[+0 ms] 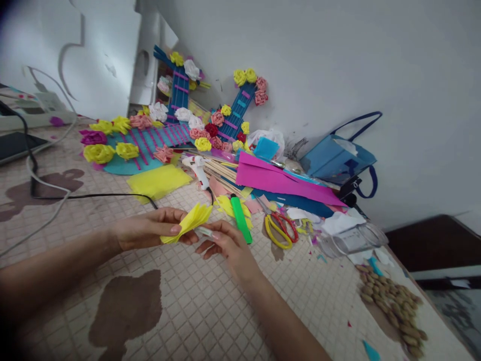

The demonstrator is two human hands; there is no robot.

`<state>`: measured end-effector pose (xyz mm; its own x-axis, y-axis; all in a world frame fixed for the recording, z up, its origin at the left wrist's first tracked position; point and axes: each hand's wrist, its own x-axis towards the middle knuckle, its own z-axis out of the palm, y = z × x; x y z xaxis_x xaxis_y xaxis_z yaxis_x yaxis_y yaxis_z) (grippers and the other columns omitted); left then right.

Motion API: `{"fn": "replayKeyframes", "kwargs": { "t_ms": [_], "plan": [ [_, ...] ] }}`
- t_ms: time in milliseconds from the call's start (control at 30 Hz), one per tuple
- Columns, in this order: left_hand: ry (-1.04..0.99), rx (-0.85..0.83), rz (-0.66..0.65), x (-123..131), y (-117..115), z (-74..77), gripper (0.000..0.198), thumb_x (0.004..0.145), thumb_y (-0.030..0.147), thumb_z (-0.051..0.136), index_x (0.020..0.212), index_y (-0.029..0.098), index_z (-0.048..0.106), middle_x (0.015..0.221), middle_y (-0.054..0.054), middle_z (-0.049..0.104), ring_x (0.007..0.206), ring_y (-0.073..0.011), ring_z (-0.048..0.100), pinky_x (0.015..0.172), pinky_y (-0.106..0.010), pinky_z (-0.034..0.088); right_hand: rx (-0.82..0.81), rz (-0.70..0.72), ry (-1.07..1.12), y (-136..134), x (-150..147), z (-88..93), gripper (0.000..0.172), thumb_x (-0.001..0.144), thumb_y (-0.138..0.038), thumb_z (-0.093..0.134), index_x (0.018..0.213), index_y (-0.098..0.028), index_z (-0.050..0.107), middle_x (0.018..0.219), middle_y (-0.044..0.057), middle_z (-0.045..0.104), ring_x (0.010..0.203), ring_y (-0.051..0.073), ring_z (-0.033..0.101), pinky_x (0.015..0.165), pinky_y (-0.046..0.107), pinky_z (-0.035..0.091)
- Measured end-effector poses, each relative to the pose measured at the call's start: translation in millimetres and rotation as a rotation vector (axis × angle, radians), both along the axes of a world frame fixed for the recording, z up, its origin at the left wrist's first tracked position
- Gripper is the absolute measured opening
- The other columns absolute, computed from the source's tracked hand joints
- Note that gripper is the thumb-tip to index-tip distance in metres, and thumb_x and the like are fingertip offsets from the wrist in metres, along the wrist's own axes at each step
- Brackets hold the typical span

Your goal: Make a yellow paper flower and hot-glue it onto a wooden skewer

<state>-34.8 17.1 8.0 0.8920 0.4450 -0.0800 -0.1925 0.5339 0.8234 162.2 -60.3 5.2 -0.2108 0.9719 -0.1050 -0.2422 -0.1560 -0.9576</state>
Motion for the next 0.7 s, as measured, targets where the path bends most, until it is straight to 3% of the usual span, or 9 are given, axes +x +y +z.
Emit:
{"fn": "replayKeyframes", "kwargs": {
  "t_ms": [167,267,433,533,700],
  "plan": [
    [0.051,0.053,0.013,0.5,2.8,-2.7,0.024,0.07,0.031,0.075,0.083,0.014,0.064,0.079,-0.004,0.067,0.079,-0.0146,0.061,0.077,-0.025,0.041,0.024,-0.079,-0.027,2.0,0.7,-2.5,0.018,0.076,-0.034,0.063,0.085,-0.019,0.066,0.074,0.0,0.064,0.061,0.012,0.059,0.058,0.026,0.048],
    [0.11,0.221,0.002,1.3,3.9,1.0,0.019,0.074,0.031,0.071,0.08,0.014,0.064,0.08,-0.002,0.066,0.074,-0.0119,0.057,0.07,-0.023,0.039,0.025,-0.121,-0.121,2.7,-0.3,-6.0,0.015,0.075,-0.033,0.065,0.079,-0.019,0.065,0.066,-0.002,0.061,0.055,0.01,0.055,0.055,0.025,0.046],
    [0.12,0.504,-0.025,4.3,3.2,9.1,0.013,0.081,0.028,0.063,0.078,0.015,0.062,0.104,-0.005,0.063,0.093,-0.0176,0.055,0.078,-0.027,0.039,0.052,-0.118,-0.157,2.3,-2.3,-13.0,0.017,0.072,-0.033,0.07,0.078,-0.019,0.063,0.061,-0.004,0.058,0.052,0.009,0.054,0.052,0.023,0.045],
    [0.142,0.422,0.049,4.4,4.4,5.5,0.012,0.08,0.027,0.064,0.076,0.015,0.063,0.086,-0.001,0.063,0.078,-0.0126,0.054,0.07,-0.023,0.038,0.047,-0.081,-0.111,1.4,-1.7,-11.8,0.016,0.078,-0.034,0.066,0.085,-0.021,0.064,0.062,-0.004,0.058,0.055,0.01,0.055,0.056,0.024,0.047],
    [0.122,0.061,0.116,3.7,8.0,-10.6,0.022,0.071,0.032,0.074,0.077,0.014,0.064,0.072,0.0,0.063,0.063,-0.0081,0.051,0.059,-0.019,0.035,0.068,0.02,-0.024,1.8,1.9,-6.9,0.019,0.082,-0.034,0.063,0.097,-0.024,0.065,0.071,-0.002,0.06,0.06,0.009,0.056,0.059,0.025,0.048]
  ]
}}
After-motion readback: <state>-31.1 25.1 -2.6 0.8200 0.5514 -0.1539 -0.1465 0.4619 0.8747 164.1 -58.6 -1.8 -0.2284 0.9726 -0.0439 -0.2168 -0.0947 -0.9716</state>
